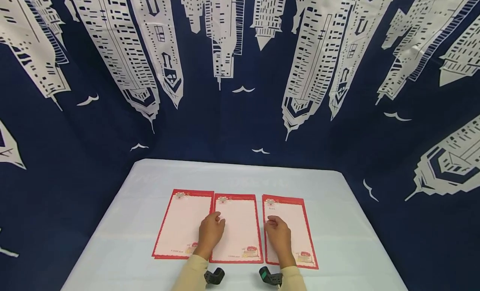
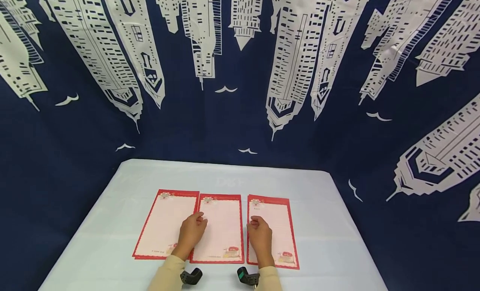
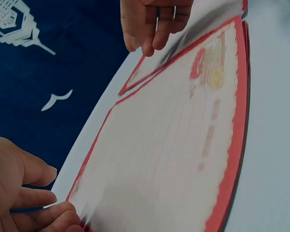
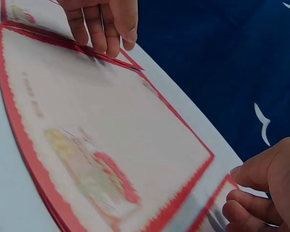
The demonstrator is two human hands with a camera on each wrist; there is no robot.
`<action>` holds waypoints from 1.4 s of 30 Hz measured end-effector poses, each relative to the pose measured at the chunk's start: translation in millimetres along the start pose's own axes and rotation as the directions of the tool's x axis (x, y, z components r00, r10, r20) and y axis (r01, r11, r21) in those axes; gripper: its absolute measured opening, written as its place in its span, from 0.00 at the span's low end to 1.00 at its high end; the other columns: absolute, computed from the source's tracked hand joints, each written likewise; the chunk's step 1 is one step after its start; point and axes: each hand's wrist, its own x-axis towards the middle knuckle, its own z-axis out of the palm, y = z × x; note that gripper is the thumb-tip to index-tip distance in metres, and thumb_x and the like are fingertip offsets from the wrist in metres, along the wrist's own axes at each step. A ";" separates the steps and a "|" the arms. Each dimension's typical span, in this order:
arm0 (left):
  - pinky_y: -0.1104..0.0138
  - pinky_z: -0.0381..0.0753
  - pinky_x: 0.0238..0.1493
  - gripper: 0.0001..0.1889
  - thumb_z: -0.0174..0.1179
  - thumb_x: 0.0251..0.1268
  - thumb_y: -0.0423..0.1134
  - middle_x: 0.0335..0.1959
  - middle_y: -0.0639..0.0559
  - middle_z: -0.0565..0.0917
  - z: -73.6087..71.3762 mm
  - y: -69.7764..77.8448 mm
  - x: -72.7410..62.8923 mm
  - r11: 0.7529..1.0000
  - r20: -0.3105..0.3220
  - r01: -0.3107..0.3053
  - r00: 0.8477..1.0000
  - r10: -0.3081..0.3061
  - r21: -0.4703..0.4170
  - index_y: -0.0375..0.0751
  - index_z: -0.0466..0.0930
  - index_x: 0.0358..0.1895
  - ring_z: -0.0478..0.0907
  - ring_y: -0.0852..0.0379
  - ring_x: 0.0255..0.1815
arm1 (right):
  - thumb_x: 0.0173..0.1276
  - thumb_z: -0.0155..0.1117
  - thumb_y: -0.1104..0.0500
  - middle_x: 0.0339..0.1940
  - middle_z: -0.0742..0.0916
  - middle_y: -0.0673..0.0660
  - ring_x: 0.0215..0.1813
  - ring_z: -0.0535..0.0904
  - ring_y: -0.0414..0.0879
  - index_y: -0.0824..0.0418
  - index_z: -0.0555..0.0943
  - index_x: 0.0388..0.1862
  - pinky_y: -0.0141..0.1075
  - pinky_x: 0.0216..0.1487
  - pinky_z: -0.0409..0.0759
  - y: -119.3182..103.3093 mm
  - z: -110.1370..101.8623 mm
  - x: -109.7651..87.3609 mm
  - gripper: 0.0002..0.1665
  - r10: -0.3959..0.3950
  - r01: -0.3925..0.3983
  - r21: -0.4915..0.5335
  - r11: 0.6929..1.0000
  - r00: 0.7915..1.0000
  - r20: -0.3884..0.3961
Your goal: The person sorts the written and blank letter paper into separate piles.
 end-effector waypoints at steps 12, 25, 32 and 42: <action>0.49 0.83 0.45 0.21 0.67 0.63 0.31 0.45 0.30 0.85 -18.6 -13.4 -12.9 0.996 0.035 0.047 0.998 -0.050 0.077 0.19 0.79 0.55 0.84 0.40 0.43 | 0.65 0.69 0.64 0.40 0.89 0.57 0.41 0.85 0.49 0.68 0.84 0.51 0.43 0.42 0.83 -9.8 25.8 -5.7 0.16 0.004 -0.001 -0.041 0.999 0.997 0.083; 0.40 0.80 0.49 0.19 0.67 0.63 0.32 0.50 0.31 0.85 -10.7 -8.5 -20.3 0.992 0.028 0.053 0.998 -0.056 0.111 0.24 0.82 0.55 0.82 0.33 0.52 | 0.67 0.69 0.63 0.44 0.89 0.58 0.43 0.85 0.49 0.67 0.84 0.52 0.45 0.47 0.84 -8.1 24.7 -10.9 0.16 0.020 -0.017 -0.045 0.999 0.997 0.073; 0.45 0.80 0.54 0.17 0.67 0.63 0.31 0.49 0.31 0.85 -8.5 -9.4 -22.5 0.993 0.008 0.029 1.000 -0.030 0.119 0.24 0.82 0.52 0.82 0.33 0.53 | 0.68 0.68 0.64 0.46 0.89 0.60 0.46 0.87 0.52 0.66 0.85 0.52 0.47 0.49 0.84 -5.3 27.5 -14.3 0.15 -0.020 0.022 -0.041 0.999 0.998 0.061; 0.54 0.83 0.42 0.17 0.66 0.57 0.21 0.44 0.38 0.87 -5.9 -6.9 -22.8 0.999 -0.068 -0.041 0.997 0.042 0.010 0.29 0.85 0.51 0.84 0.44 0.42 | 0.68 0.68 0.64 0.46 0.89 0.59 0.43 0.85 0.50 0.64 0.86 0.52 0.42 0.43 0.86 -4.9 26.6 -13.3 0.14 -0.006 0.007 0.004 1.000 0.999 -0.034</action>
